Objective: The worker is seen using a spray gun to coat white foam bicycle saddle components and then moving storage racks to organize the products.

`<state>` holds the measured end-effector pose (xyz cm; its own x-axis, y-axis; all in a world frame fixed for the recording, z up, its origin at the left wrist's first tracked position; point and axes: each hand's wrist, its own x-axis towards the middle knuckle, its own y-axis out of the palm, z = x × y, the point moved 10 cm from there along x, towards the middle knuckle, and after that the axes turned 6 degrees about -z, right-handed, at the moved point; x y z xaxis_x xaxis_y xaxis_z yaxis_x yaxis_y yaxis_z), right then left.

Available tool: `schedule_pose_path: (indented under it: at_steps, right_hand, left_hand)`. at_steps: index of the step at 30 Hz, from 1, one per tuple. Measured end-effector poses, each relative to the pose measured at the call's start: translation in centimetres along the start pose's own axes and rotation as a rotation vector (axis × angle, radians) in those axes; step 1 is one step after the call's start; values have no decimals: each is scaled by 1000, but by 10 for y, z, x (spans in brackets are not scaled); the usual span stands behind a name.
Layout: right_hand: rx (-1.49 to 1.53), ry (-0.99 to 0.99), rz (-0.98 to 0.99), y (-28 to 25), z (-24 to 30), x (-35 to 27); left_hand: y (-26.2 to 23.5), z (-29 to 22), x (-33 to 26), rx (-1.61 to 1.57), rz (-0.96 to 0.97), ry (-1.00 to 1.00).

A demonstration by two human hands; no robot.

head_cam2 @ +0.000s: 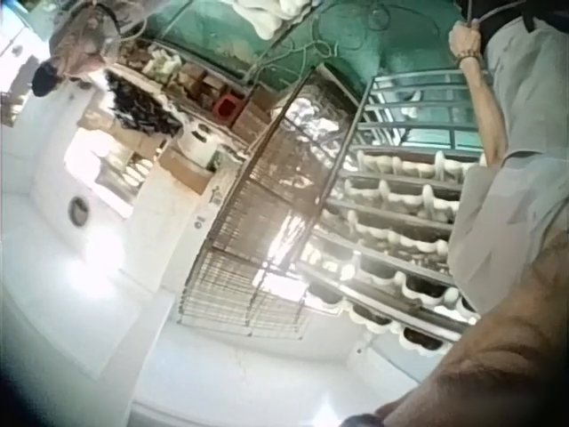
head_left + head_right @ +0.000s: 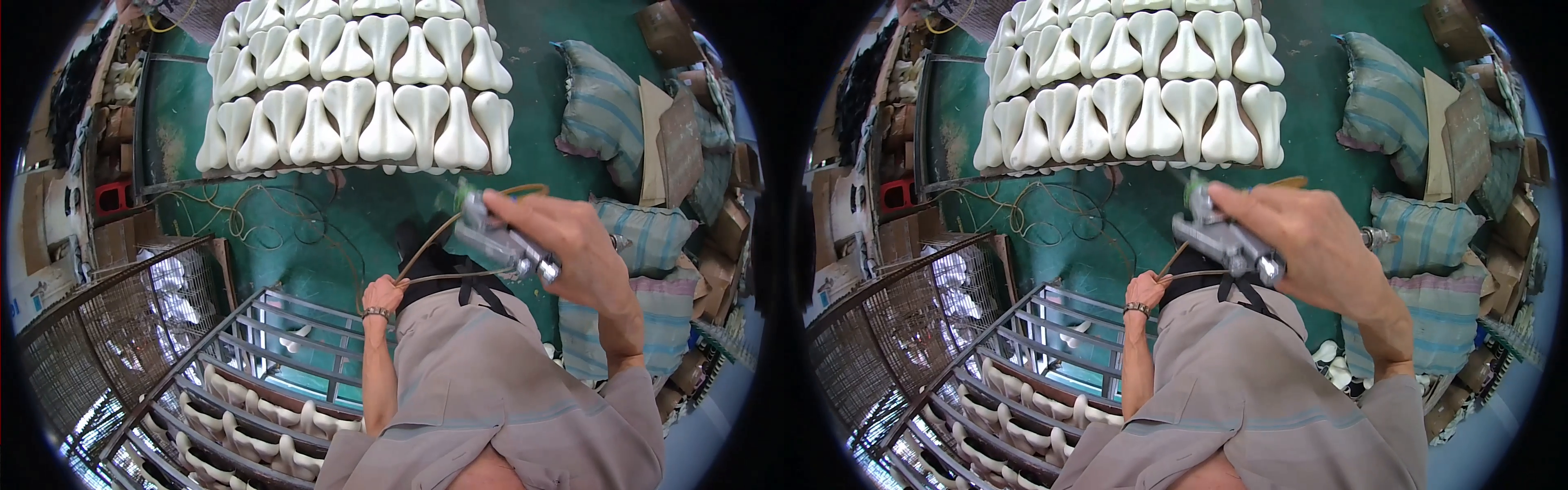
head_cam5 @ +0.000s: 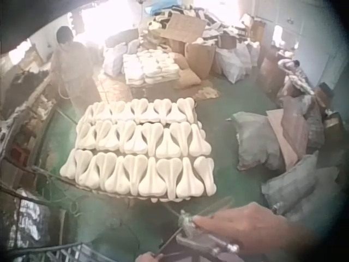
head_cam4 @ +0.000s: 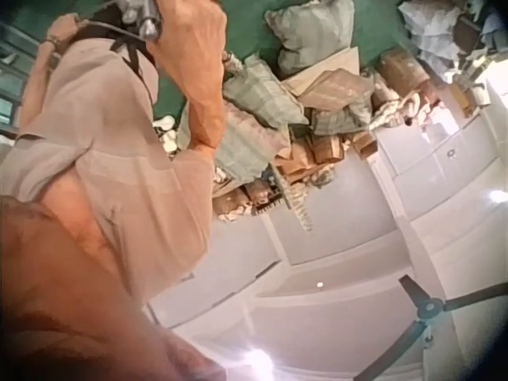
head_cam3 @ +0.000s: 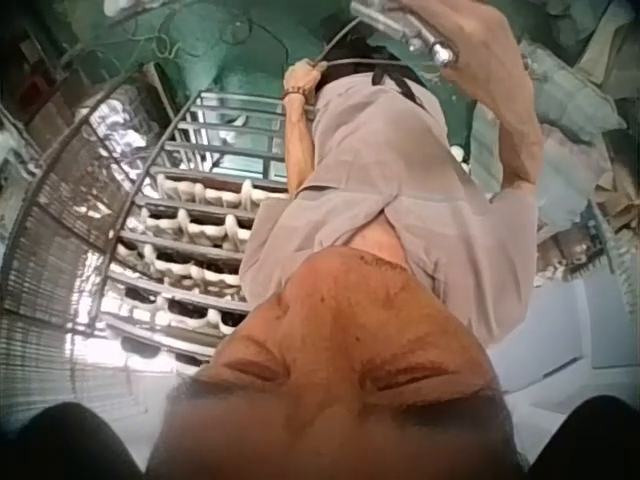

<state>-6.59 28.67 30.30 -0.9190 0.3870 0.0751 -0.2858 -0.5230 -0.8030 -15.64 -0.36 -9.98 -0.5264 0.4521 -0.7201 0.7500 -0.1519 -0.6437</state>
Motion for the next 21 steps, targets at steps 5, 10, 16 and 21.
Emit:
schedule_pose_path:
  at_steps: [5, 10, 16, 21]
  right_hand:
    - [-1, -11, 118, 11, 26, 10]
    - [-115, 32, -91, 15, 15, 21]
    - [-95, 129, -15, 18, 12, -2]
    - [-63, 106, 96, 29, 10, -9]
  left_hand:
    - [-6, 5, 8, -9, 51, 18]
    - [-8, 10, 13, -8, 71, 55]
    - [-5, 21, 16, 3, 103, 43]
    - [3, 15, 14, -44, 76, 21]
